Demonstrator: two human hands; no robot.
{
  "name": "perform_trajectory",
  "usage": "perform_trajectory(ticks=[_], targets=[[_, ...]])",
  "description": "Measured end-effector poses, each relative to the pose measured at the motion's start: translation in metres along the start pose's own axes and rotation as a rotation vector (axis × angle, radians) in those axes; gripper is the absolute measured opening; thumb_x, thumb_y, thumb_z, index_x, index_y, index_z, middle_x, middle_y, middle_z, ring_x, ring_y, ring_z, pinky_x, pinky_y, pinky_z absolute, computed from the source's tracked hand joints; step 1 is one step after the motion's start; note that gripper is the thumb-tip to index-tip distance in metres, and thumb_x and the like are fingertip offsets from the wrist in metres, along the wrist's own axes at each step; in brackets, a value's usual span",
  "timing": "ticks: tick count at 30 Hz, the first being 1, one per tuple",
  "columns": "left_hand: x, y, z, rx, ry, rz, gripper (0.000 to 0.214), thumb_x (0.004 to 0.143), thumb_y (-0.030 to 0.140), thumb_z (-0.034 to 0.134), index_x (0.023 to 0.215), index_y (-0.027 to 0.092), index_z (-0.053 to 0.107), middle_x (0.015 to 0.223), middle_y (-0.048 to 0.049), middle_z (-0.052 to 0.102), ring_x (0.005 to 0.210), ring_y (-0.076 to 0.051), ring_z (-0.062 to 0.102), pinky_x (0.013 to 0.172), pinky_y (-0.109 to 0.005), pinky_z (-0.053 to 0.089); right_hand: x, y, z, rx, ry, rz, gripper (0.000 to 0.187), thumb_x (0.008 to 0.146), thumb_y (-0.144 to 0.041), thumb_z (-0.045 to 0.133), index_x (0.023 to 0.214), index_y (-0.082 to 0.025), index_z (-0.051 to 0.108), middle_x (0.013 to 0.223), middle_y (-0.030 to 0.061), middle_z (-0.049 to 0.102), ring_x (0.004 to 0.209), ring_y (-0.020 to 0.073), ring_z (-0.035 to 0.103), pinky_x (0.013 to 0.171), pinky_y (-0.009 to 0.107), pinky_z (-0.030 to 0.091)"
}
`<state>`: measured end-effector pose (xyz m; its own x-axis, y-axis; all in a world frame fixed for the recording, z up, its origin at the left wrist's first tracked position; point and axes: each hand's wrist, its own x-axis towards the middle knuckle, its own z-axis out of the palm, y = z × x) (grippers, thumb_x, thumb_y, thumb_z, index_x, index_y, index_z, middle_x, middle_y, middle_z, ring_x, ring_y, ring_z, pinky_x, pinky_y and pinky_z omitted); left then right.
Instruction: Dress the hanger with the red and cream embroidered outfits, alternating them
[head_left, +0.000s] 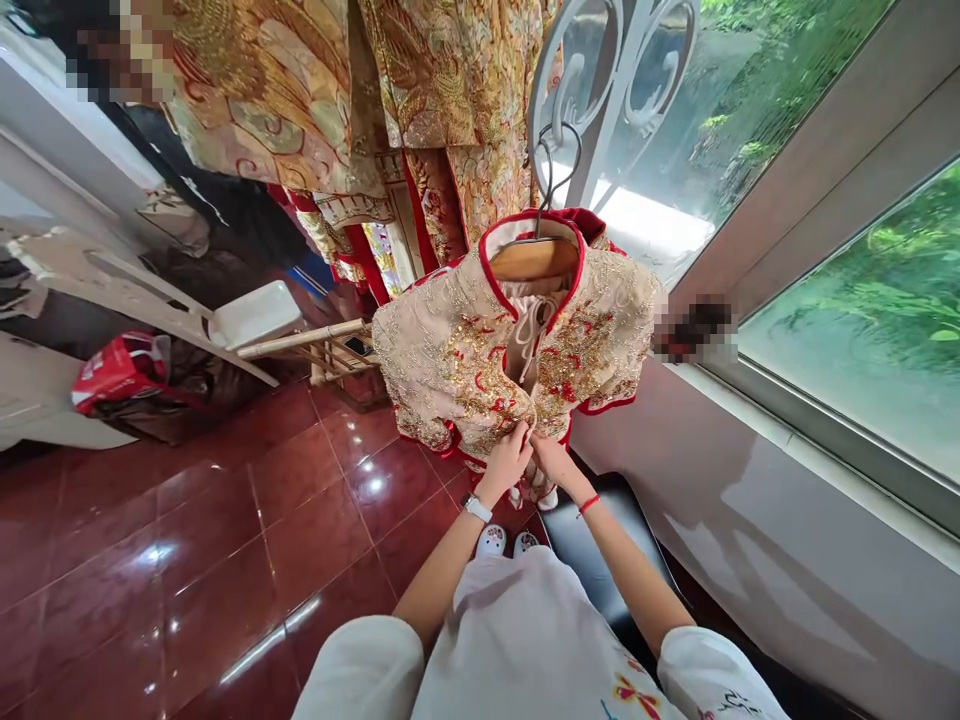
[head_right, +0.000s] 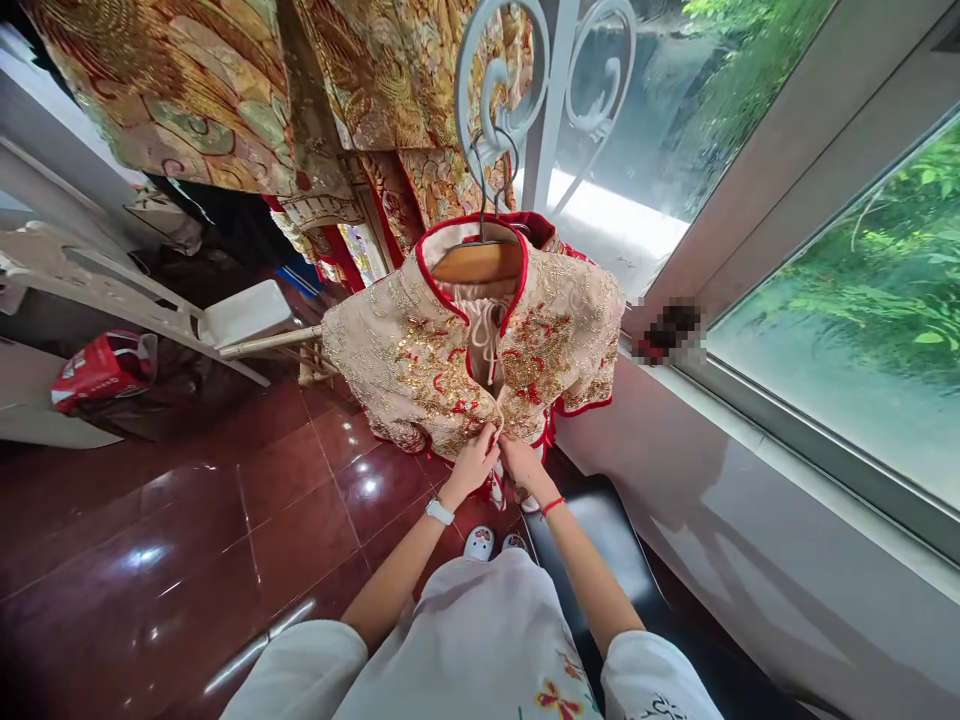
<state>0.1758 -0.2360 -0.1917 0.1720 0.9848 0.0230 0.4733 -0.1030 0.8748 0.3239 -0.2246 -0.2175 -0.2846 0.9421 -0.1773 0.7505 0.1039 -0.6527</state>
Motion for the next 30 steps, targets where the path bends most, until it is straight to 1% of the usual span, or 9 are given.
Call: perform_trajectory(ticks=[7, 10, 12, 14, 16, 18, 20, 25, 30], targets=[[-0.017, -0.030, 0.002, -0.398, 0.169, -0.136, 0.011, 0.077, 0.021, 0.056, 0.088, 0.022, 0.053, 0.072, 0.0024, 0.056, 0.066, -0.015, 0.055, 0.068, -0.025, 0.042, -0.008, 0.026, 0.009, 0.215, 0.099, 0.143, 0.019, 0.087, -0.013, 0.046, 0.070, -0.022, 0.044, 0.075, 0.0071, 0.063, 0.075, 0.0184, 0.057, 0.078, 0.033, 0.045], [-0.023, -0.040, 0.007, -0.562, 0.274, -0.177, 0.016, 0.070, 0.020, 0.061, 0.082, 0.021, 0.051, 0.075, 0.0026, 0.055, 0.069, -0.013, 0.054, 0.071, -0.024, 0.046, -0.017, 0.033, 0.017, 0.352, 0.108, 0.161, 0.013, 0.087, -0.024, 0.047, 0.075, -0.022, 0.046, 0.079, 0.0060, 0.064, 0.079, 0.0185, 0.059, 0.080, 0.033, 0.048], [-0.029, -0.051, 0.004, -0.662, 0.259, -0.213, 0.022, 0.066, 0.020, 0.066, 0.081, 0.021, 0.050, 0.073, 0.0036, 0.054, 0.068, -0.012, 0.054, 0.070, -0.025, 0.048, -0.028, 0.040, 0.021, 0.450, 0.097, 0.147, 0.014, 0.088, -0.035, 0.048, 0.084, -0.022, 0.050, 0.087, 0.0065, 0.067, 0.085, 0.0186, 0.063, 0.082, 0.033, 0.051], [-0.037, -0.068, -0.006, -0.782, 0.167, -0.295, 0.028, 0.065, 0.025, 0.069, 0.083, 0.021, 0.049, 0.073, 0.0041, 0.053, 0.067, -0.012, 0.055, 0.069, -0.027, 0.052, -0.040, 0.054, 0.021, 0.658, 0.018, 0.193, 0.025, 0.088, -0.047, 0.047, 0.091, -0.022, 0.051, 0.093, 0.0084, 0.070, 0.089, 0.0201, 0.068, 0.083, 0.036, 0.053], [-0.046, -0.090, -0.023, -0.851, 0.152, -0.448, 0.030, 0.068, 0.034, 0.067, 0.086, 0.022, 0.048, 0.073, 0.0040, 0.053, 0.065, -0.013, 0.057, 0.067, -0.030, 0.055, -0.049, 0.074, 0.017, 0.893, -0.059, 0.360, 0.037, 0.086, -0.059, 0.047, 0.088, -0.022, 0.051, 0.090, 0.0104, 0.071, 0.084, 0.0222, 0.070, 0.080, 0.041, 0.056], [-0.052, -0.112, -0.041, -0.828, 0.251, -0.608, 0.031, 0.071, 0.039, 0.063, 0.090, 0.022, 0.046, 0.075, 0.0039, 0.054, 0.064, -0.013, 0.059, 0.066, -0.031, 0.055, -0.051, 0.096, 0.011, 1.004, -0.038, 0.554, 0.042, 0.082, -0.066, 0.050, 0.080, -0.024, 0.049, 0.080, 0.0086, 0.069, 0.073, 0.0218, 0.069, 0.075, 0.043, 0.057], [-0.050, -0.131, -0.055, -0.773, 0.364, -0.699, 0.032, 0.072, 0.036, 0.064, 0.094, 0.023, 0.044, 0.079, 0.0038, 0.056, 0.065, -0.012, 0.060, 0.069, -0.032, 0.055, -0.046, 0.114, 0.005, 0.965, 0.083, 0.648, 0.040, 0.078, -0.063, 0.057, 0.077, -0.025, 0.046, 0.071, 0.0032, 0.064, 0.064, 0.0184, 0.065, 0.070, 0.039, 0.056], [-0.025, -0.151, -0.060, -0.826, 0.412, -0.713, 0.029, 0.072, 0.017, 0.063, 0.095, 0.022, 0.048, 0.085, 0.0006, 0.065, 0.079, -0.013, 0.067, 0.088, -0.035, 0.056, -0.027, 0.133, -0.007, 0.956, 0.237, 0.622, 0.034, 0.068, -0.051, 0.067, 0.079, -0.024, 0.050, 0.069, -0.0006, 0.063, 0.062, 0.0145, 0.061, 0.066, 0.031, 0.055], [-0.026, -0.155, -0.062, -0.931, 0.338, -0.692, 0.011, 0.075, 0.020, 0.061, 0.083, 0.019, 0.054, 0.087, -0.0049, 0.070, 0.079, -0.016, 0.068, 0.084, -0.036, 0.057, -0.042, 0.130, -0.011, 1.005, 0.220, 0.525, 0.045, 0.052, -0.054, 0.078, 0.076, -0.022, 0.057, 0.070, 0.0023, 0.066, 0.064, 0.0173, 0.061, 0.069, 0.034, 0.055]])
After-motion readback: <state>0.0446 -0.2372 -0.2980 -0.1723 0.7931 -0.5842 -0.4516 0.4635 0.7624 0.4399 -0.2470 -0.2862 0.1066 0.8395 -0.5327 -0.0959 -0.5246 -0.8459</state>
